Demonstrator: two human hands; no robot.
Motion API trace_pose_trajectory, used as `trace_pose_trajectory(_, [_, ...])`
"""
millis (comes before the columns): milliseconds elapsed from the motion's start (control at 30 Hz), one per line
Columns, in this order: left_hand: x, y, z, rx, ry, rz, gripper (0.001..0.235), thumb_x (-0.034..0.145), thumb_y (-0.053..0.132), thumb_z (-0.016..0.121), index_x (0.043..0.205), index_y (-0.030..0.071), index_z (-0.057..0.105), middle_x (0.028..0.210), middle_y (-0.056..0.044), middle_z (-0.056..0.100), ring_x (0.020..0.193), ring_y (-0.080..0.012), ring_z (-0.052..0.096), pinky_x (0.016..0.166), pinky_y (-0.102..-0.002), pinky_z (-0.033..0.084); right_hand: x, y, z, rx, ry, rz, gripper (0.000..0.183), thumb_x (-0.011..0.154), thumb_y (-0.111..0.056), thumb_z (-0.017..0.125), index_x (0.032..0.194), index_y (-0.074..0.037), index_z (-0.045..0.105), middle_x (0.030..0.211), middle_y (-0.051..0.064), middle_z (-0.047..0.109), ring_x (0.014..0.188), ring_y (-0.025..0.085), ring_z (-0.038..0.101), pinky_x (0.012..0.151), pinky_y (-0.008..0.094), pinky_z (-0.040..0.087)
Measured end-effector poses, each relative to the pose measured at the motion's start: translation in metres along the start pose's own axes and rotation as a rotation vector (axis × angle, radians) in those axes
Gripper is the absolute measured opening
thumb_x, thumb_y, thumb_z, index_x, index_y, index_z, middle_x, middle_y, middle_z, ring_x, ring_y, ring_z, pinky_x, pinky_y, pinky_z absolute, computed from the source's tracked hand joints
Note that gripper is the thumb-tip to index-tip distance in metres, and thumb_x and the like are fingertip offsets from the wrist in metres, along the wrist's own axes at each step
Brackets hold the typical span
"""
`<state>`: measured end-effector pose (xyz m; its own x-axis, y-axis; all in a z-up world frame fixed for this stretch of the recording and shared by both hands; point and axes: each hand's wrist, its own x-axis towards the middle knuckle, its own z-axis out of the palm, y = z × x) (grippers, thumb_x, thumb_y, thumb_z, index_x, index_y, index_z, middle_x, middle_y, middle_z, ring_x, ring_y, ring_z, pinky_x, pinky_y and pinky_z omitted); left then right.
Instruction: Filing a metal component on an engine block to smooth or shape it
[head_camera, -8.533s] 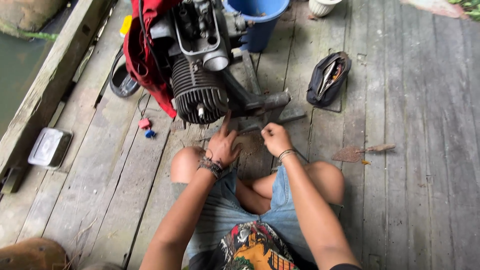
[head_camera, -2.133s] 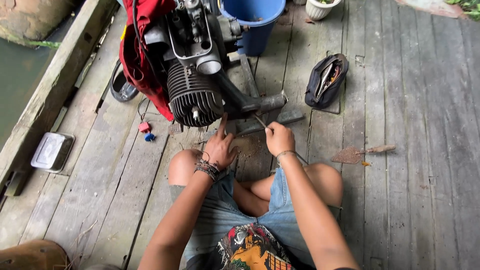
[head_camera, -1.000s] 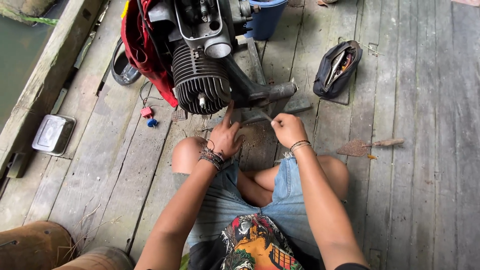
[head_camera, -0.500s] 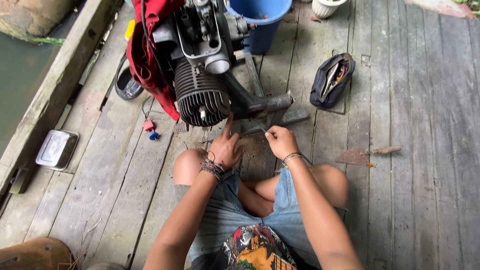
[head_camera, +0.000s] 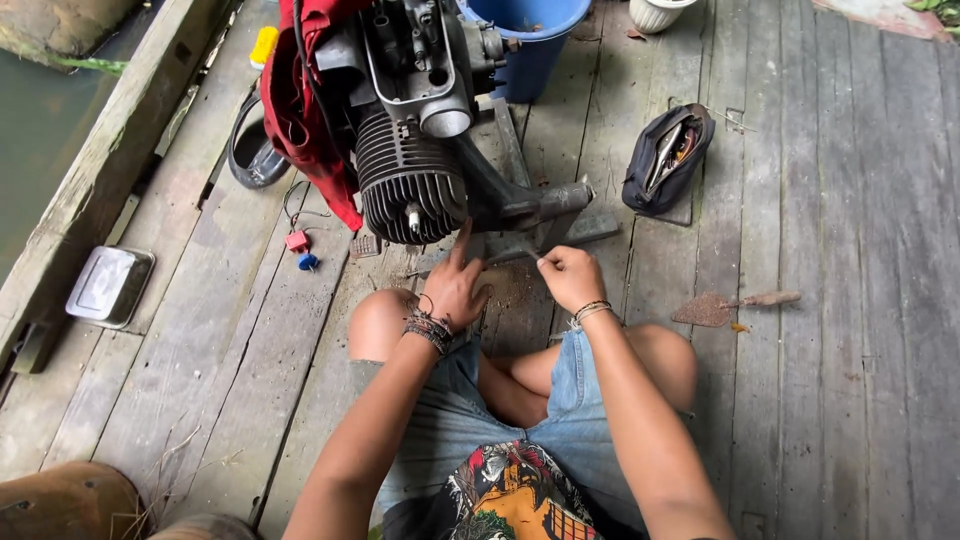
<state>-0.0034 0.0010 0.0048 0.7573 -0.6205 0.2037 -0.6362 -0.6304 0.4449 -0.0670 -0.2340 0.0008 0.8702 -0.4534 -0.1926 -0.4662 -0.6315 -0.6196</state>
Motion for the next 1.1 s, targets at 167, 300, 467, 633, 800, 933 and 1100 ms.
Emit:
trace_pose_trajectory(167, [-0.003, -0.011, 0.014, -0.034, 0.034, 0.045, 0.031, 0.082, 0.024, 0.076, 0.106, 0.01, 0.062, 0.161, -0.023, 0.024, 0.095, -0.0453, 0.07, 0.085, -0.053, 0.059, 0.002, -0.005, -0.005, -0.053, 0.023, 0.0, 0.017, 0.089, -0.031, 0.068, 0.097, -0.022, 0.08, 0.078, 0.002, 0.077, 0.09, 0.03, 0.075, 0.082, 0.046, 0.06])
trace_pose_trajectory(300, [-0.001, -0.009, 0.013, -0.028, 0.05, 0.048, 0.031, 0.082, 0.025, 0.075, 0.105, 0.009, 0.063, 0.16, -0.023, 0.026, 0.096, -0.0451, 0.07, 0.084, -0.052, 0.059, 0.003, -0.012, -0.012, -0.077, 0.048, 0.01, 0.019, 0.091, -0.032, 0.067, 0.1, -0.02, 0.079, 0.079, 0.003, 0.078, 0.091, 0.03, 0.076, 0.079, 0.047, 0.06])
trace_pose_trajectory(467, [0.0, -0.003, 0.003, -0.023, 0.009, 0.024, 0.024, 0.084, 0.021, 0.072, 0.104, 0.011, 0.066, 0.162, -0.024, 0.026, 0.101, -0.0411, 0.072, 0.088, -0.046, 0.06, 0.02, -0.022, 0.004, -0.148, 0.033, -0.134, 0.02, 0.094, -0.03, 0.065, 0.105, -0.02, 0.079, 0.087, 0.008, 0.079, 0.094, 0.035, 0.075, 0.081, 0.05, 0.061])
trace_pose_trajectory(633, [-0.001, -0.009, 0.011, -0.049, 0.055, 0.058, 0.033, 0.081, 0.021, 0.076, 0.108, 0.008, 0.063, 0.161, -0.023, 0.027, 0.098, -0.046, 0.07, 0.084, -0.052, 0.06, 0.007, -0.039, -0.028, -0.152, -0.009, -0.284, 0.017, 0.094, -0.02, 0.065, 0.102, -0.012, 0.078, 0.084, 0.014, 0.078, 0.089, 0.039, 0.075, 0.076, 0.052, 0.061])
trace_pose_trajectory(800, [0.001, -0.01, 0.015, -0.03, 0.048, 0.057, 0.027, 0.083, 0.021, 0.073, 0.105, 0.008, 0.065, 0.161, -0.025, 0.026, 0.1, -0.0447, 0.071, 0.087, -0.049, 0.06, -0.001, -0.021, -0.057, -0.256, 0.014, -0.278, 0.02, 0.094, -0.026, 0.065, 0.103, -0.015, 0.079, 0.09, 0.016, 0.078, 0.093, 0.042, 0.074, 0.079, 0.056, 0.059])
trace_pose_trajectory(933, [0.0, -0.011, 0.017, -0.015, 0.05, 0.068, 0.029, 0.083, 0.023, 0.075, 0.104, 0.006, 0.064, 0.161, -0.026, 0.025, 0.104, -0.0478, 0.07, 0.084, -0.05, 0.061, 0.009, -0.022, -0.037, -0.275, 0.061, -0.229, 0.019, 0.095, -0.026, 0.064, 0.103, -0.016, 0.078, 0.09, 0.015, 0.078, 0.09, 0.041, 0.075, 0.078, 0.053, 0.06])
trace_pose_trajectory(1100, [-0.003, -0.012, 0.018, -0.036, 0.073, 0.077, 0.036, 0.081, 0.023, 0.077, 0.11, 0.006, 0.064, 0.16, -0.026, 0.027, 0.099, -0.0474, 0.07, 0.084, -0.053, 0.06, 0.025, -0.018, 0.0, -0.314, 0.0, -0.183, 0.024, 0.097, -0.034, 0.06, 0.112, -0.023, 0.076, 0.095, 0.015, 0.078, 0.094, 0.043, 0.075, 0.081, 0.055, 0.061])
